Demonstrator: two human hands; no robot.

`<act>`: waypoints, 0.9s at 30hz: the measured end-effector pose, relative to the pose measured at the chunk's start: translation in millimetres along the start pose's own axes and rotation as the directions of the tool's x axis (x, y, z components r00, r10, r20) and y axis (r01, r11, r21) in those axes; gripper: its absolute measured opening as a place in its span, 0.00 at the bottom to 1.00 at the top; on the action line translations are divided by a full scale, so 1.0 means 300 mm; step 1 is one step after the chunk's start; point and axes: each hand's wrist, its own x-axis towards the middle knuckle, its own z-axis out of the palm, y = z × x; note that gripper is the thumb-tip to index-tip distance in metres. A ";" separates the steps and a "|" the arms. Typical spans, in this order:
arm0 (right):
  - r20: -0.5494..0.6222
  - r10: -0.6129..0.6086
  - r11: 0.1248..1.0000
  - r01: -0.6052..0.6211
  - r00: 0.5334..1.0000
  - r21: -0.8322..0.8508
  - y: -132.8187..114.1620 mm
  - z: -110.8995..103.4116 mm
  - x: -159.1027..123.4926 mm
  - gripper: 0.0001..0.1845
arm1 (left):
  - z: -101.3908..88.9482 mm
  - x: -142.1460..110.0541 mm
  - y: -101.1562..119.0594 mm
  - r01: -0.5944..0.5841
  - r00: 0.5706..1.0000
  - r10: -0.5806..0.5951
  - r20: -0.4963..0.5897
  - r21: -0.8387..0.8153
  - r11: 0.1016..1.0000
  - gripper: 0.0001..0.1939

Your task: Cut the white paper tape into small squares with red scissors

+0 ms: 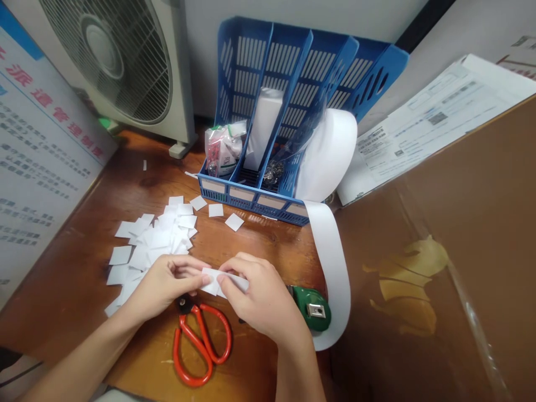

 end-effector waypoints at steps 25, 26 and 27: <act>-0.247 -0.150 0.948 0.069 0.957 -0.310 -0.070 0.024 -0.066 0.08 | -0.027 -0.019 0.022 -0.035 0.997 0.020 0.075 0.201 0.979 0.17; -0.316 -0.205 0.924 0.078 0.926 -0.374 -0.078 0.046 -0.097 0.08 | -0.032 -0.016 0.021 -0.028 0.998 0.017 0.065 0.185 0.982 0.17; -0.332 -0.251 0.910 0.104 0.909 -0.402 -0.081 0.076 -0.132 0.07 | -0.039 -0.013 0.018 -0.023 0.998 0.014 0.055 0.170 0.985 0.16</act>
